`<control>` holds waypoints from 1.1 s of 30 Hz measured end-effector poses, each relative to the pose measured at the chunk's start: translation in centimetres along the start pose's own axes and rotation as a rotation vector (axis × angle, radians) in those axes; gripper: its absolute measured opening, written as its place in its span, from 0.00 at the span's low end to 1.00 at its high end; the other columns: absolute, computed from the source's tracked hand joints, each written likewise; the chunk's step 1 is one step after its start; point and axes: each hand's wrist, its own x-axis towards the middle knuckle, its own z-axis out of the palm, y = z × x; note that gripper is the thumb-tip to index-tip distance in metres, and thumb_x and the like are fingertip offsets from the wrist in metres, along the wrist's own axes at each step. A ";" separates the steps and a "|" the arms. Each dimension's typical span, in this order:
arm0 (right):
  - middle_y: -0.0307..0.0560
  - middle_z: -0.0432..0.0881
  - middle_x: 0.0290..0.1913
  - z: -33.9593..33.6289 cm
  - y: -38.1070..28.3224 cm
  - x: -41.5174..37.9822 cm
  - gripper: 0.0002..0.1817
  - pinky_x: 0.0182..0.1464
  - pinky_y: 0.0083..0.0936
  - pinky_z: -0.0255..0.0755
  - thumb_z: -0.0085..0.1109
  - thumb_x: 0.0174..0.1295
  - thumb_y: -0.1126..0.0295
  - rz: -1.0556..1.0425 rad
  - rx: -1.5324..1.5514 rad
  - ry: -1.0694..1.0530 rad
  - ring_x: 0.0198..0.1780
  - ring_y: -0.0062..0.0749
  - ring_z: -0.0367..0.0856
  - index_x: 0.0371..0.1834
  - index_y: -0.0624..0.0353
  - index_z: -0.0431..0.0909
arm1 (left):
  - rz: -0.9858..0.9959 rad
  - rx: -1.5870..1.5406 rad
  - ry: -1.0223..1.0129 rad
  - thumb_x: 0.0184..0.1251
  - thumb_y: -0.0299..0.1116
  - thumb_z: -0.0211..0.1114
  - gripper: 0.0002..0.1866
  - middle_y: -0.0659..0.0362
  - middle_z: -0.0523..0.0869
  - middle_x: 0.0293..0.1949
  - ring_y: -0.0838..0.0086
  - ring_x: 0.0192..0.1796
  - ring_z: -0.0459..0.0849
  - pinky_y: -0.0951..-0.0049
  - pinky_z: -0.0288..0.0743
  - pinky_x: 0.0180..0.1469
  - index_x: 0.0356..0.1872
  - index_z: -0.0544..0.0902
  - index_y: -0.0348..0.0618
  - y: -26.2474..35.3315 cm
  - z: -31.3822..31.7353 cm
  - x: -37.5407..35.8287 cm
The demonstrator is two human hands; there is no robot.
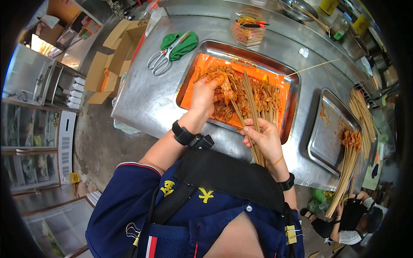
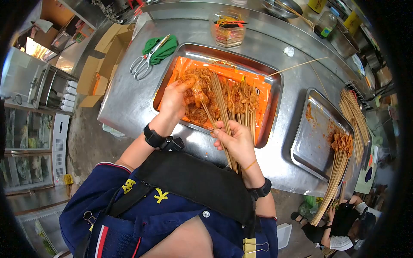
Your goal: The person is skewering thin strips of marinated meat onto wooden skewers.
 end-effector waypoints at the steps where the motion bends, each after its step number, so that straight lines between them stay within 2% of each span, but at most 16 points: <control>1: 0.46 0.80 0.30 0.0 -0.1 0.0 0.10 0.24 0.15 0.73 0.56 0.59 0.75 0.007 0.001 0.000 0.23 0.20 0.78 0.43 0.66 0.73 | -0.040 0.005 -0.013 0.65 0.28 0.53 0.12 0.53 0.82 0.40 0.68 0.39 0.83 0.66 0.80 0.41 0.46 0.75 0.34 0.3 -0.3 0.2; 4: 0.46 0.80 0.30 0.1 -0.3 -0.2 0.10 0.24 0.14 0.73 0.56 0.60 0.75 0.027 0.010 -0.001 0.23 0.20 0.78 0.43 0.66 0.73 | -0.230 -0.082 -0.025 0.67 0.28 0.50 0.12 0.52 0.82 0.41 0.65 0.42 0.82 0.63 0.80 0.43 0.47 0.74 0.34 1.4 -0.4 0.3; 7: 0.46 0.80 0.30 0.0 -0.4 -0.2 0.10 0.25 0.15 0.73 0.56 0.60 0.75 0.032 0.021 -0.008 0.24 0.20 0.78 0.44 0.66 0.73 | -0.414 -0.202 0.001 0.67 0.28 0.48 0.12 0.52 0.82 0.41 0.64 0.39 0.82 0.63 0.80 0.40 0.47 0.73 0.33 1.0 -0.9 0.6; 10: 0.46 0.80 0.31 -0.2 -0.1 -0.2 0.11 0.25 0.15 0.74 0.57 0.60 0.74 0.022 0.025 -0.010 0.24 0.21 0.78 0.45 0.66 0.73 | -0.428 -0.186 0.012 0.67 0.28 0.48 0.12 0.52 0.81 0.43 0.64 0.41 0.82 0.63 0.80 0.42 0.48 0.72 0.33 -0.4 -0.7 0.4; 13: 0.47 0.80 0.31 -0.3 0.0 -0.1 0.12 0.25 0.16 0.74 0.57 0.60 0.74 0.007 0.042 -0.001 0.24 0.21 0.78 0.45 0.66 0.72 | -0.209 -0.051 -0.074 0.68 0.28 0.48 0.13 0.52 0.80 0.44 0.65 0.42 0.82 0.63 0.80 0.44 0.48 0.72 0.32 0.8 0.4 -0.7; 25: 0.46 0.80 0.31 -0.4 0.1 0.0 0.12 0.25 0.15 0.74 0.56 0.60 0.73 0.025 0.010 -0.003 0.24 0.20 0.78 0.46 0.65 0.72 | -0.184 -0.132 -0.195 0.68 0.29 0.49 0.14 0.54 0.80 0.46 0.68 0.44 0.81 0.68 0.79 0.44 0.50 0.71 0.33 1.4 -0.3 -0.5; 28: 0.46 0.80 0.31 -0.3 0.1 0.0 0.11 0.25 0.15 0.74 0.56 0.60 0.73 0.025 0.010 -0.003 0.24 0.20 0.78 0.45 0.65 0.72 | -0.112 -0.046 -0.162 0.67 0.27 0.52 0.12 0.56 0.81 0.44 0.69 0.42 0.82 0.70 0.79 0.43 0.49 0.73 0.34 1.0 0.3 -0.7; 31: 0.46 0.80 0.31 -0.3 0.1 -0.1 0.11 0.25 0.15 0.74 0.55 0.60 0.74 0.020 0.010 0.008 0.23 0.20 0.77 0.45 0.66 0.72 | 0.110 0.097 -0.121 0.64 0.24 0.55 0.10 0.57 0.82 0.40 0.73 0.39 0.82 0.74 0.78 0.41 0.45 0.77 0.34 -0.3 0.6 -0.9; 33: 0.46 0.80 0.30 -0.1 0.1 -0.1 0.12 0.24 0.15 0.73 0.55 0.60 0.74 0.013 0.018 0.015 0.22 0.20 0.77 0.45 0.66 0.71 | 0.325 0.299 -0.115 0.62 0.23 0.55 0.09 0.58 0.83 0.38 0.76 0.37 0.81 0.77 0.77 0.38 0.43 0.79 0.34 -1.3 0.3 -1.0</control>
